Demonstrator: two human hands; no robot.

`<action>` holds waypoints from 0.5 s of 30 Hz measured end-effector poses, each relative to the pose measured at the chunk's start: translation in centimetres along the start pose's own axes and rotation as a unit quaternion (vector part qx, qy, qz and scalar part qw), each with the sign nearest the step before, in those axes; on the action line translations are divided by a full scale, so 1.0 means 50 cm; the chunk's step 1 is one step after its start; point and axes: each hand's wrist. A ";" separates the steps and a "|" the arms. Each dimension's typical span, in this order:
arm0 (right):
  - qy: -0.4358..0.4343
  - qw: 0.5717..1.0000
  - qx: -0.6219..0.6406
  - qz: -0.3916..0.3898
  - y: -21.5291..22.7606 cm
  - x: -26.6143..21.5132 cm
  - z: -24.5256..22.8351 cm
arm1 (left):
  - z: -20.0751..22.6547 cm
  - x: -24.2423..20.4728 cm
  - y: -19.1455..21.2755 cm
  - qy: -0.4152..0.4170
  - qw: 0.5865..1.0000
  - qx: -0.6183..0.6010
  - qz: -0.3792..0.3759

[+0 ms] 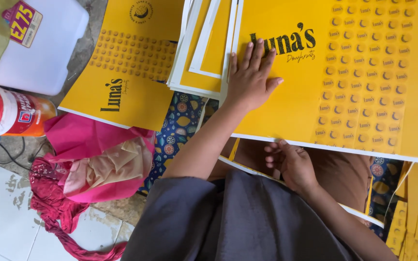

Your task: Trimming the edges of printed paper sheets using a manual cutter

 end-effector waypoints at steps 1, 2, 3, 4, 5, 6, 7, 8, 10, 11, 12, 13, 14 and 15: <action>0.001 1.000 0.002 0.001 0.008 0.008 0.007 | 0.001 0.001 0.000 -0.002 1.000 0.001 0.000; 0.009 1.000 0.005 0.004 0.016 0.016 0.014 | 0.003 0.001 0.000 0.000 1.000 -0.002 0.003; 0.016 1.000 0.007 0.006 0.024 0.023 0.023 | 0.003 -0.001 -0.001 0.003 1.000 -0.006 0.005; 0.015 1.000 0.009 0.007 0.020 0.018 0.019 | 0.003 -0.004 0.004 0.002 1.000 -0.005 0.003; 0.026 0.999 -0.004 0.023 0.016 0.015 0.013 | 0.005 -0.005 0.010 0.004 1.000 -0.009 -0.012; 0.037 0.998 -0.016 0.038 0.012 0.011 0.008 | 0.006 -0.006 0.016 0.005 1.000 -0.013 -0.026; 0.037 0.998 -0.016 0.040 0.013 0.010 0.008 | 0.006 -0.004 0.013 0.004 1.000 -0.013 -0.027; 0.047 0.998 -0.018 0.038 0.013 0.008 0.008 | 0.005 -0.003 0.009 0.004 1.000 -0.009 -0.023; 0.059 0.997 -0.019 0.039 0.015 0.002 0.010 | 0.006 -0.002 0.007 0.003 1.000 -0.005 -0.019; 0.054 0.997 -0.023 0.045 0.015 0.000 0.011 | 0.005 -0.001 0.009 0.004 1.000 -0.006 -0.021; 0.050 0.997 -0.027 0.052 0.014 -0.002 0.013 | 0.004 -0.001 0.011 0.005 1.000 -0.007 -0.023; 0.051 0.997 -0.027 0.051 0.020 -0.005 0.017 | 0.005 -0.002 0.017 0.006 1.000 -0.006 -0.022; 0.046 0.997 -0.032 0.048 0.027 -0.008 0.021 | 0.005 -0.003 0.022 0.008 1.000 -0.009 -0.029; 0.041 0.997 -0.039 0.047 0.035 -0.014 0.026 | 0.007 -0.005 0.025 0.009 0.999 -0.014 -0.038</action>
Point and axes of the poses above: each hand's wrist, its own x-axis towards the middle knuckle, its own y-axis out of the back of the hand, z = x × y, and after that the axes turned 2 degrees about z, right-handed
